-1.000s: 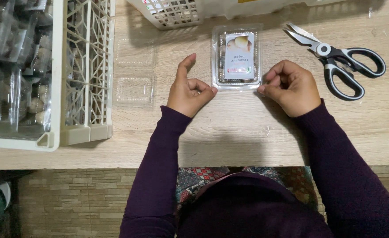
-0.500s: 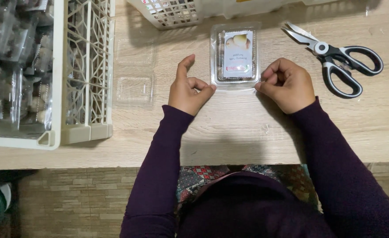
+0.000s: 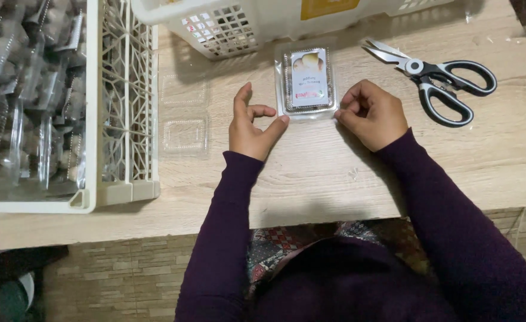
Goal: Manually packaging food items by applying labels to plastic containers and sealing them with tape.
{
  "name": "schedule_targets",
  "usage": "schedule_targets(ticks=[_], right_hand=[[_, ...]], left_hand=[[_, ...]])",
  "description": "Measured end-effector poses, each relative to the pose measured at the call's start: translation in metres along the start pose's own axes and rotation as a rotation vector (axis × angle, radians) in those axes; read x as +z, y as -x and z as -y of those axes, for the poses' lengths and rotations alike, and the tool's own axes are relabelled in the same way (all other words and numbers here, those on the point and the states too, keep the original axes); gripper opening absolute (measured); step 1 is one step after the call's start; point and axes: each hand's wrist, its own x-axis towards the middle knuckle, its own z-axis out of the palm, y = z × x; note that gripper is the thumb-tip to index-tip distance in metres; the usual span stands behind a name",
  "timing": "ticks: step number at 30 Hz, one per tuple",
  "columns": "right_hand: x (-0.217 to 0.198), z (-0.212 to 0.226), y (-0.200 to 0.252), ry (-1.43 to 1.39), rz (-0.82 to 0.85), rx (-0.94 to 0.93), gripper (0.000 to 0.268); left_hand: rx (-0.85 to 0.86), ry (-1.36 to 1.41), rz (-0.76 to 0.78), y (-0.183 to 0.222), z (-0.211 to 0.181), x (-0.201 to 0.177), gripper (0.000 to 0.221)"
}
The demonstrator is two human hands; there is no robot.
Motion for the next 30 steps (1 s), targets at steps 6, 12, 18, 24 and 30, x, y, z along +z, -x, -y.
schedule_targets(ticks=[6, 12, 18, 24, 30], right_hand=[[0.002, -0.002, 0.001, 0.024, -0.060, -0.036, 0.018], [-0.004, 0.012, 0.012, 0.258, -0.134, -0.140, 0.027], [-0.005, -0.002, 0.007, 0.228, -0.197, -0.182, 0.021], [0.007, -0.008, -0.004, 0.162, -0.092, -0.173, 0.034], [0.009, -0.017, -0.009, 0.136, -0.089, -0.157, 0.030]], left_hand=[[-0.027, 0.087, 0.068, -0.008, 0.000, 0.004, 0.079], [-0.058, 0.122, 0.099, -0.009, 0.000, 0.004, 0.081], [-0.071, 0.170, 0.125, -0.009, 0.003, 0.002, 0.079], [-0.053, 0.151, 0.102, -0.007, 0.002, 0.002, 0.080], [0.112, 0.034, -0.184, -0.003, 0.013, 0.006, 0.089]])
